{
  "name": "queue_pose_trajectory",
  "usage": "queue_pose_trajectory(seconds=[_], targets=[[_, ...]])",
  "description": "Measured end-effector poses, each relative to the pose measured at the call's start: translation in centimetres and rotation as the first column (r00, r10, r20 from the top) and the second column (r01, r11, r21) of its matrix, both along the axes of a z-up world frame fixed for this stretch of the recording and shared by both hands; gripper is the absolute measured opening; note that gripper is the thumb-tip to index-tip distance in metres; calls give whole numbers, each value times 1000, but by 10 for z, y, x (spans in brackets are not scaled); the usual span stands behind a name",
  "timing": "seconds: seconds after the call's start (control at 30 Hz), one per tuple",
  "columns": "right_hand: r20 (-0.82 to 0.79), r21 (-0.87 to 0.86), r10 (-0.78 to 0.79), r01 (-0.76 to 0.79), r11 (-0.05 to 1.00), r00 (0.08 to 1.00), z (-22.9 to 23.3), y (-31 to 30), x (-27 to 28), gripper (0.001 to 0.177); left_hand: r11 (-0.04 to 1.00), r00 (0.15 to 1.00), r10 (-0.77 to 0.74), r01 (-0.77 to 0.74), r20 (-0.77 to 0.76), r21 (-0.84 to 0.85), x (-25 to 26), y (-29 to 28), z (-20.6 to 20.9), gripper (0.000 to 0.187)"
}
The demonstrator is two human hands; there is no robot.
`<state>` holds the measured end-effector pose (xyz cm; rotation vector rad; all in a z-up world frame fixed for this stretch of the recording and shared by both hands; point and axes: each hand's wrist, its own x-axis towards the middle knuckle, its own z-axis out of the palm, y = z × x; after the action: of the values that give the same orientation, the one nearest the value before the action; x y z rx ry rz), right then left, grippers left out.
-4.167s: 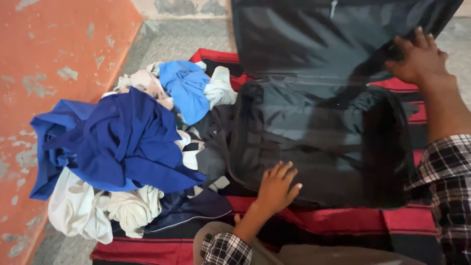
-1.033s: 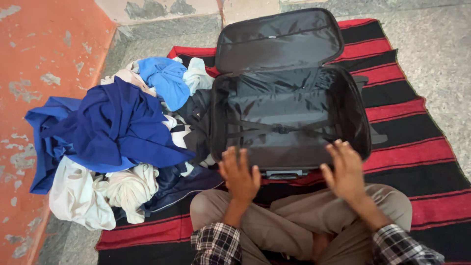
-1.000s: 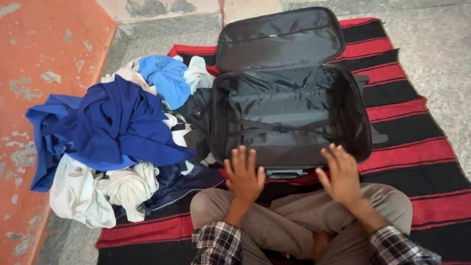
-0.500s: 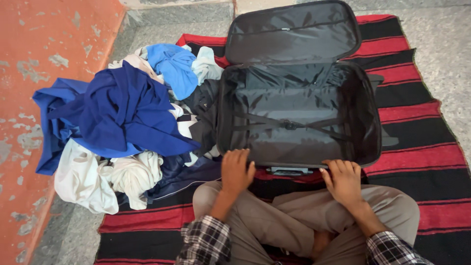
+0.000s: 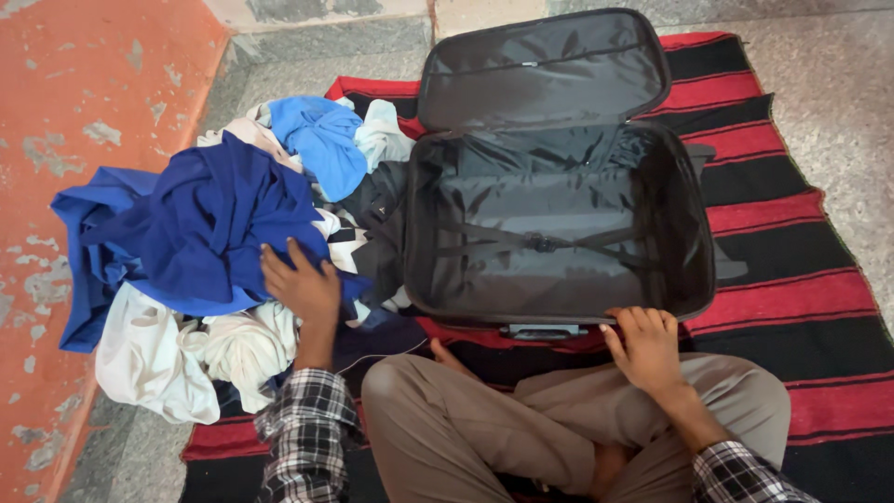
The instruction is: The person folds a blue garment and places it into an open suitcase on the floor.
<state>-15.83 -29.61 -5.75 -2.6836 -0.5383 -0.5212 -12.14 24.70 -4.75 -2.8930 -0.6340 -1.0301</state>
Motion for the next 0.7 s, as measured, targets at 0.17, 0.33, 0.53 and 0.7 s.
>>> queue_pose_trajectory(seconds=[0.17,0.33,0.53,0.7], targets=[[-15,21,-1,1,1000,1000,3,0,-1,26,990,992,122,-123,11,72,-4,8,11,78],[-14,10,-3,3,1000,1000,5,1,0,24,968,936,251,-249,248,-39,-1,25,15,83],[12,23,9,-10,1000,1000,4,1,-1,24,918,860,148,63,488,-391,-8,45,27,82],[20,-5,5,-5,1000,1000,2,1,0,25,714,938,190,70,289,-697,1,33,25,68]])
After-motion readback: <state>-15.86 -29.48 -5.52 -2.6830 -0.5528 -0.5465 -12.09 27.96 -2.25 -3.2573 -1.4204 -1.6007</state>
